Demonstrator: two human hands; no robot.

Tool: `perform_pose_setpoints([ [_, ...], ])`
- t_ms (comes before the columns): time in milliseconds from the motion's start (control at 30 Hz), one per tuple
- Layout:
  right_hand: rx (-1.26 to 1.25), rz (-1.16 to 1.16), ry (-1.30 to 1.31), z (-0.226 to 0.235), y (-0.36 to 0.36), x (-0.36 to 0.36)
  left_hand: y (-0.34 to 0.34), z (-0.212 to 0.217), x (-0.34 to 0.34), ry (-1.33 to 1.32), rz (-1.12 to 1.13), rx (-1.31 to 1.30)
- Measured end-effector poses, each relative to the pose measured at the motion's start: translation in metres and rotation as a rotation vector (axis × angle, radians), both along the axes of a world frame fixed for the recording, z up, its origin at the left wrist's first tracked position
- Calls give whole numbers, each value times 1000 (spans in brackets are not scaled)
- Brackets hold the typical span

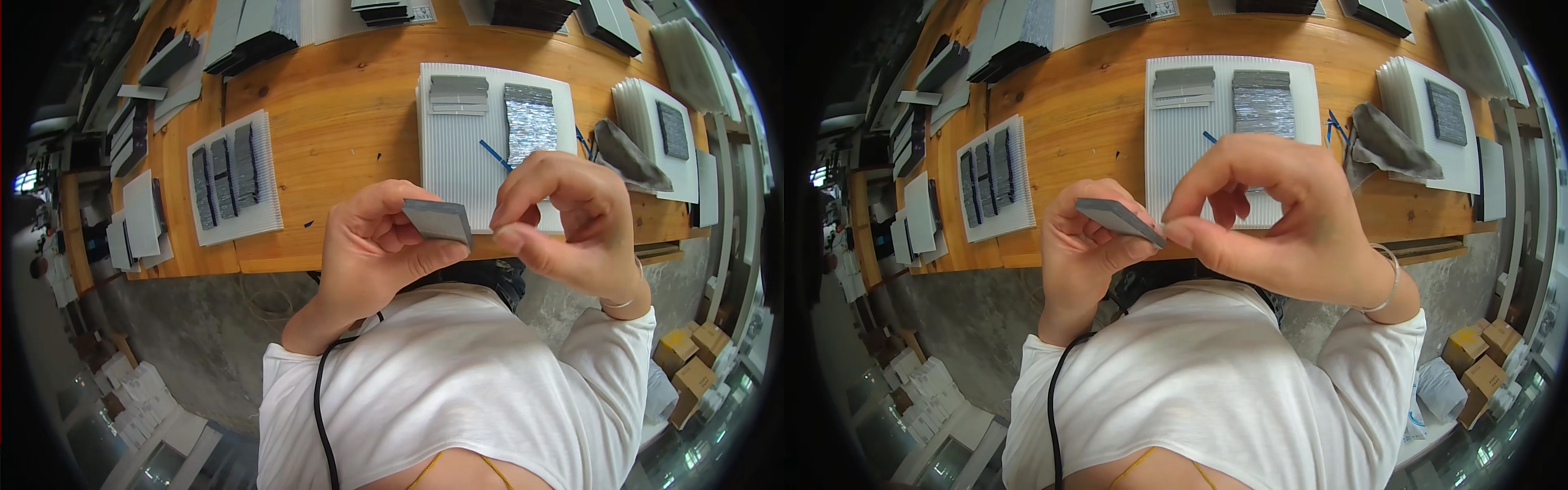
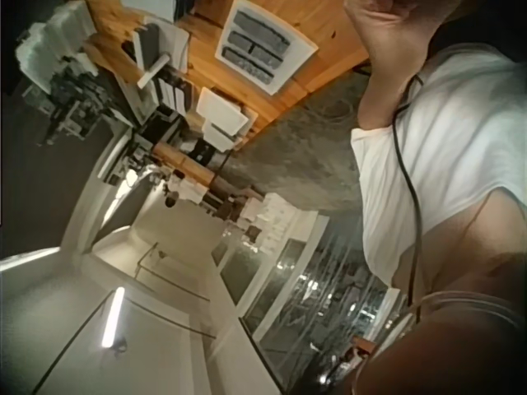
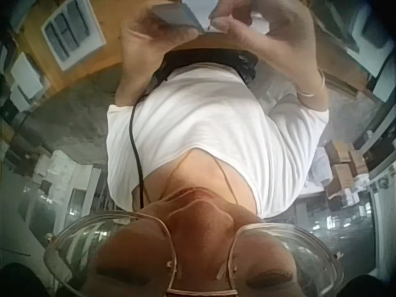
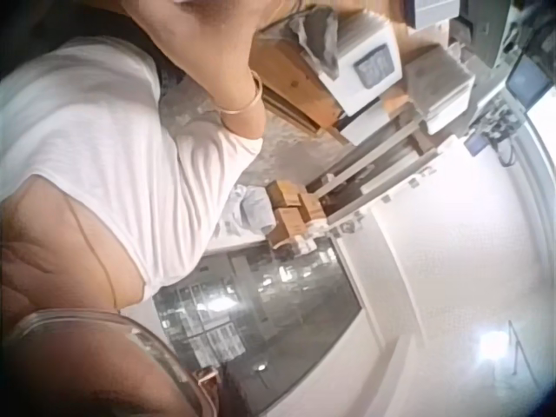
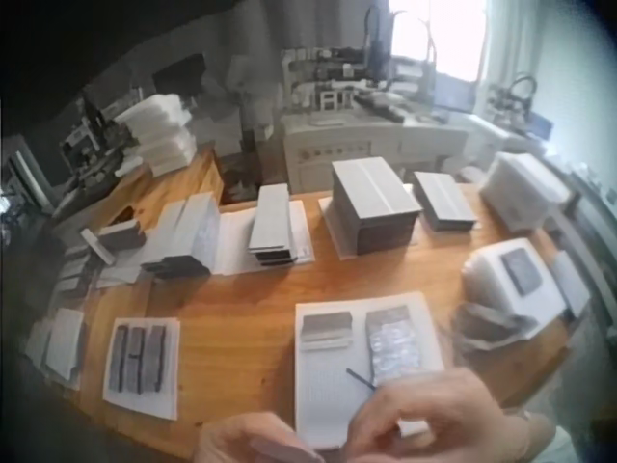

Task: The person organizes and aligns small rectangular components on a workbench, picking up individual strips from trays and stacking them together with larger plates by hand.

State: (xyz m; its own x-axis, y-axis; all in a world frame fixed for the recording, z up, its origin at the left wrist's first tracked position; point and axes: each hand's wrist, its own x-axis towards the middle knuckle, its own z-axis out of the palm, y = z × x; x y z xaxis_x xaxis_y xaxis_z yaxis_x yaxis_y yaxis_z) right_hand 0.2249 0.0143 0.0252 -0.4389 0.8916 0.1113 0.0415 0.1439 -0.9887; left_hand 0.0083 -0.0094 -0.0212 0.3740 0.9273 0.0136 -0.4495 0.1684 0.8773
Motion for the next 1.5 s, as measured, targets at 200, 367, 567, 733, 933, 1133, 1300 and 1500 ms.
perform_pose_setpoints([
  [200, 201, -80, -84, -4, -7, -18, 3, -5, 1, -139, 9, 18],
  [367, 233, -56, -60, -9, -7, -18, 4, -5, 3, -197, 10, 24],
  [567, 144, -118, 0, -15, -12, -20, 5, -3, 2, -109, 24, 104],
  [733, 218, -147, -25, -15, -11, -18, 0, 4, 5, -7, 103, 192],
  [933, 269, -129, -19, -17, -11, -16, 2, 7, 2, 108, 103, 325],
  [1133, 293, -140, -9, -18, -12, -13, 2, 8, 4, 105, 110, 317],
  [1300, 295, -127, 0, -17, -11, -12, 3, 10, 4, 95, 99, 325],
  [1500, 209, -78, 38, -20, -11, -10, 0, 5, 8, 109, 126, 329],
])
